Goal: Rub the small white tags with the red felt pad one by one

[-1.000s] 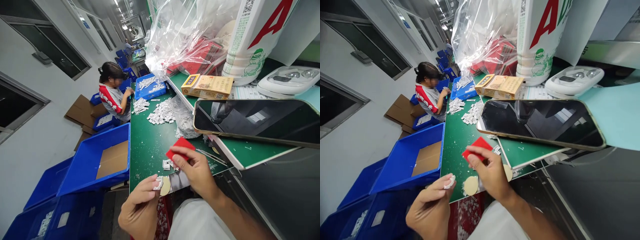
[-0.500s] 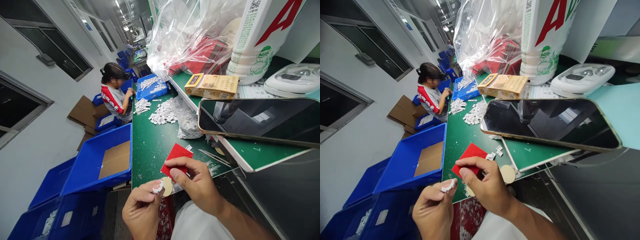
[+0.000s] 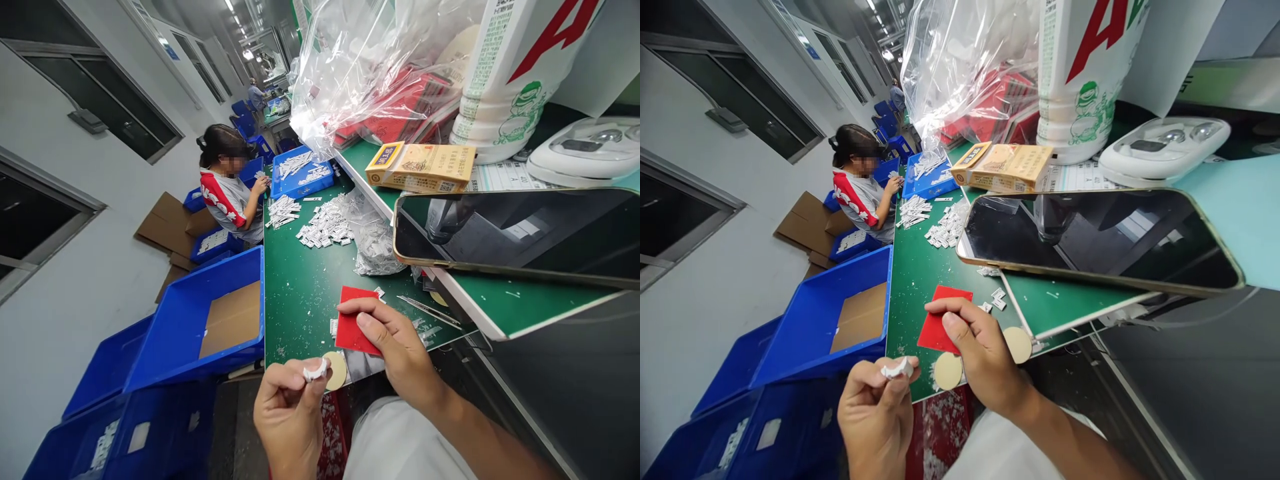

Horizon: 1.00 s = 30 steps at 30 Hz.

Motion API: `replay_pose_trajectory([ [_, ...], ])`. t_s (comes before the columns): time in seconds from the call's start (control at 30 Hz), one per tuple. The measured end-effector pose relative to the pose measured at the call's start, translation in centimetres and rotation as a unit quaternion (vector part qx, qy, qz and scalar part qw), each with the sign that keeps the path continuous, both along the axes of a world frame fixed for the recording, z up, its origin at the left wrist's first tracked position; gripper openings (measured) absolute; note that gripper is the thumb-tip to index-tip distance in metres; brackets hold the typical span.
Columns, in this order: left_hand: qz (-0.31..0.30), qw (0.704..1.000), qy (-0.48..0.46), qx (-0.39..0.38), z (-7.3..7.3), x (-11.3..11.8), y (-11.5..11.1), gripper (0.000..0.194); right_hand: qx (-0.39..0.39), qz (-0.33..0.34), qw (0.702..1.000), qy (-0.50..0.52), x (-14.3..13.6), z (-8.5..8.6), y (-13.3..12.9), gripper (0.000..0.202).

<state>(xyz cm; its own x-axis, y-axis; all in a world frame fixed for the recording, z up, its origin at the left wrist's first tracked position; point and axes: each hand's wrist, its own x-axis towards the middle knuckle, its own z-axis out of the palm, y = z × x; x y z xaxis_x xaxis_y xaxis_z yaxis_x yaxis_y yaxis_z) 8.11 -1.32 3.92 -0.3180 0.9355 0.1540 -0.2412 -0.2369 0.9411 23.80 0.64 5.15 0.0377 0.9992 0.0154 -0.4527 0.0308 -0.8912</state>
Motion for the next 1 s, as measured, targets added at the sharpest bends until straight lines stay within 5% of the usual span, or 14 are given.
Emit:
replay_pose_trajectory([
  [0.17,0.004,0.999,0.034,-0.01,0.0,0.1,-0.3,0.023,-0.03,0.084,0.988,0.128,0.4,0.2,-0.5,0.029],
  [0.47,-0.005,0.996,0.068,0.06,-0.3,0.4,-0.6,0.018,-0.034,0.257,0.954,0.152,2.2,0.4,-0.5,0.042],
  [0.6,0.043,0.992,0.104,0.051,-0.2,0.2,-0.6,0.019,0.123,0.527,0.84,0.042,3.8,1.3,-0.6,0.044],
  [0.7,0.027,0.994,0.092,0.044,0.0,0.2,-0.5,0.018,0.065,0.458,0.885,0.053,4.3,1.4,-0.6,0.051],
  [0.83,0.036,0.997,0.067,0.018,0.1,0.5,-0.7,0.02,0.085,0.521,0.847,0.062,4.0,1.2,-0.4,0.063],
  [0.93,0.018,0.998,0.06,0.022,0.2,0.6,-0.8,0.023,0.059,0.464,0.881,0.068,3.8,0.9,-0.1,0.057],
  [1.0,0.022,0.998,0.061,0.019,0.2,0.6,-0.8,0.023,0.076,0.492,0.863,0.085,3.9,0.7,0.1,0.058],
])
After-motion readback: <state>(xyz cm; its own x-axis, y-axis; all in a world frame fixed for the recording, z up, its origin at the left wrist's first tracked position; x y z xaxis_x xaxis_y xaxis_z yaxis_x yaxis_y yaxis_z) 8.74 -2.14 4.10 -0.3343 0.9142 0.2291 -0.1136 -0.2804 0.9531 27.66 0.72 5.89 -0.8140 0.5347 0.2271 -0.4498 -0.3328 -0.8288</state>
